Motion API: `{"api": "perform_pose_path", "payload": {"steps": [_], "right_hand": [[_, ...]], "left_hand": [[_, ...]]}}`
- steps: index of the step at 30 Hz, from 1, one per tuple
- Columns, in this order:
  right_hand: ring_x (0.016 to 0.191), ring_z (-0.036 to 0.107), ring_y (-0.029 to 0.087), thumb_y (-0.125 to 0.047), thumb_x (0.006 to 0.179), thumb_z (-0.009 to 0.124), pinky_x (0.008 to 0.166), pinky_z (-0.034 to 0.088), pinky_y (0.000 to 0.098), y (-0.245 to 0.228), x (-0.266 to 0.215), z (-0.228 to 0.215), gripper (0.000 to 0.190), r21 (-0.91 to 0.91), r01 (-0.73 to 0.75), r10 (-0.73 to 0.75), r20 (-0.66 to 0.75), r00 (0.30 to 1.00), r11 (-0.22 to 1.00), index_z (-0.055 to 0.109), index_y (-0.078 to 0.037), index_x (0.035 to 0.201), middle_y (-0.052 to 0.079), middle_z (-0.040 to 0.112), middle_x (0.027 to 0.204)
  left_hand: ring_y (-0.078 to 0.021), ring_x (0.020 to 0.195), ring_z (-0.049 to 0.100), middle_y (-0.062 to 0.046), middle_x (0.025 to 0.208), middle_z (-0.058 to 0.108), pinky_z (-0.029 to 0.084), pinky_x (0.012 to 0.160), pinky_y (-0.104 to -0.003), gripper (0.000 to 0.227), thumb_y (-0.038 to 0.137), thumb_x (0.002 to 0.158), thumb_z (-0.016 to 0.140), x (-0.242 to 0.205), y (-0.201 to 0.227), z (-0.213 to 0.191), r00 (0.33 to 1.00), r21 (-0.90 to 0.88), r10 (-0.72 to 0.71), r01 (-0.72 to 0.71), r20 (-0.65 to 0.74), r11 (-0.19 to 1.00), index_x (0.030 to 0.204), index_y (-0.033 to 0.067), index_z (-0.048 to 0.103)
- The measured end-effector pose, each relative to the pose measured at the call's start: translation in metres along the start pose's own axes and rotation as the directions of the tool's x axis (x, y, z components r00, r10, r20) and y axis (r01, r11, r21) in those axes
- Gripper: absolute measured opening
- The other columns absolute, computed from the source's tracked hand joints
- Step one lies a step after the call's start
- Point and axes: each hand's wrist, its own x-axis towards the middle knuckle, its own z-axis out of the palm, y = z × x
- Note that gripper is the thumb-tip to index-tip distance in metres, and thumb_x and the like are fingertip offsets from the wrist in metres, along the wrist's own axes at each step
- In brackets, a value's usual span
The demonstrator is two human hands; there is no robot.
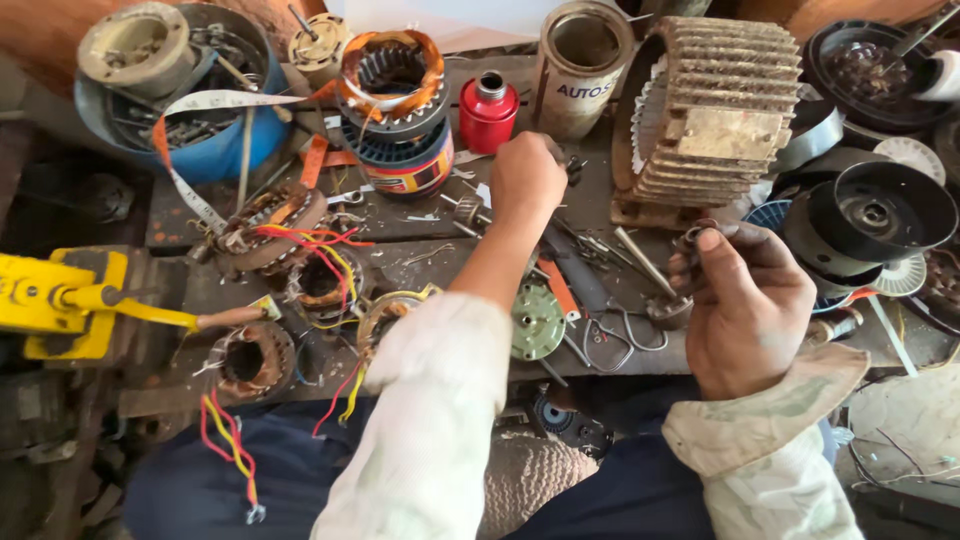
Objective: The person sits cross-legged on the floor and repairs a small electrical motor component. They apply a red liquid from a bottle into the component, insert a metal shaft, and use a screwdriver to tighten screws on a green housing. The person also uses pliers to adjust wires and handles various motor parts on a cluttered workbench.
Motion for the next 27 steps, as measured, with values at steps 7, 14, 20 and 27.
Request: {"api": "perform_pose_path", "payload": {"steps": [7,14,20,27], "right_hand": [[0.075,0.068,0.017,0.001,0.099,0.069,0.067,0.054,0.0268,0.013,0.007,-0.004,0.010,-0.081,-0.059,0.056,-0.039,0.998,0.995,0.068,0.006,0.107,0.010,0.071,0.094],[0.072,0.069,0.016,-0.001,0.095,0.069,0.063,0.054,0.0268,0.010,0.009,0.009,0.008,-0.013,-0.252,0.252,-0.023,0.968,0.968,0.069,0.003,0.102,0.008,0.072,0.088],[0.077,0.066,0.009,-0.002,0.097,0.071,0.070,0.054,0.0230,0.009,-0.019,0.030,0.013,-0.387,-0.045,0.063,0.033,0.997,0.921,0.072,0.004,0.108,0.005,0.073,0.090],[0.085,0.068,0.012,0.000,0.094,0.071,0.077,0.056,0.0245,0.016,-0.066,0.054,0.013,-0.559,0.199,-0.028,0.299,0.954,0.805,0.072,0.006,0.106,0.010,0.074,0.099]], "left_hand": [[-0.0395,0.097,0.072,-0.020,0.096,0.075,0.055,0.089,-0.049,0.014,0.006,0.086,0.068,0.036,-0.024,0.046,1.000,0.264,0.012,-0.006,-0.023,0.964,0.092,0.0083,0.080],[-0.0362,0.085,0.073,-0.016,0.088,0.075,0.056,0.076,-0.045,0.022,0.026,0.087,0.077,-0.034,0.036,-0.013,0.964,-0.118,0.129,-0.160,-0.232,0.980,0.097,0.0063,0.075],[-0.0163,0.069,0.076,-0.008,0.081,0.078,0.057,0.061,-0.030,0.020,0.023,0.093,0.071,-0.165,0.058,-0.084,0.998,-0.461,0.015,0.013,0.058,0.887,0.104,0.0074,0.076],[-0.0094,0.083,0.077,-0.007,0.095,0.080,0.063,0.074,-0.024,0.016,0.005,0.090,0.075,-0.206,0.024,-0.114,0.998,-0.706,-0.030,0.055,0.048,0.706,0.104,-0.0004,0.078]]}}
